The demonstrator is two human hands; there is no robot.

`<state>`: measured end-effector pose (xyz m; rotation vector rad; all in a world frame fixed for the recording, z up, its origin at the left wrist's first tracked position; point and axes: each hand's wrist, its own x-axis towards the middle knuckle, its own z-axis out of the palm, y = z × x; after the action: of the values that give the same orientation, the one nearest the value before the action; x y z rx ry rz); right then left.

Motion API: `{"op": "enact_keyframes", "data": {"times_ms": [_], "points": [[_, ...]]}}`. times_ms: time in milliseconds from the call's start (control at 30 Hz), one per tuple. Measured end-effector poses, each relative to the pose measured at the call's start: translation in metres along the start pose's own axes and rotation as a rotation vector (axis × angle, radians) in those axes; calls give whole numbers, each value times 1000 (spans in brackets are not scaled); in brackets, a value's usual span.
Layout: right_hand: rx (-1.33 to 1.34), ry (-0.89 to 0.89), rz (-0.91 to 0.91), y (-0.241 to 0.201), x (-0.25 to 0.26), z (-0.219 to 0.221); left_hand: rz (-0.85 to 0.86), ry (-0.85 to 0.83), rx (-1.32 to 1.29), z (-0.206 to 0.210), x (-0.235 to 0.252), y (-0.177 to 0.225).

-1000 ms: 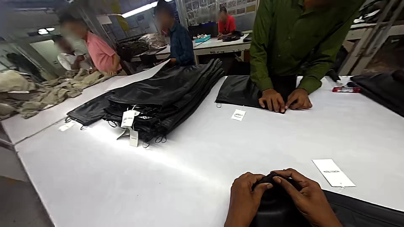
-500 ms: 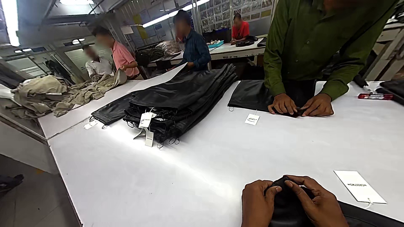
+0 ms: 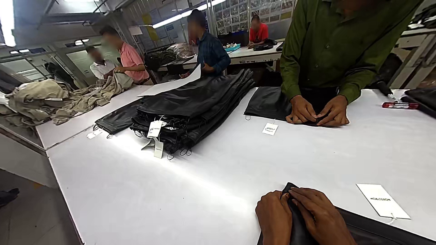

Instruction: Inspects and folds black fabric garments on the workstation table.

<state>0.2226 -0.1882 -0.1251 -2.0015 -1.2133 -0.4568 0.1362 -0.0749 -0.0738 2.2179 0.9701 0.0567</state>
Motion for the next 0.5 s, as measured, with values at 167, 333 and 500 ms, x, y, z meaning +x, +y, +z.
{"op": "enact_keyframes", "data": {"times_ms": [167, 333, 500], "points": [[-23, -58, 11, 1, -4, 5, -12, -28, 5, -3, 2, 2], [-37, -99, 46, -9, -3, 7, 25, 37, 3, 2, 2, 0], [-44, -134, 78, -12, -4, 8, 72, 183, -28, 12, 3, -6]]}}
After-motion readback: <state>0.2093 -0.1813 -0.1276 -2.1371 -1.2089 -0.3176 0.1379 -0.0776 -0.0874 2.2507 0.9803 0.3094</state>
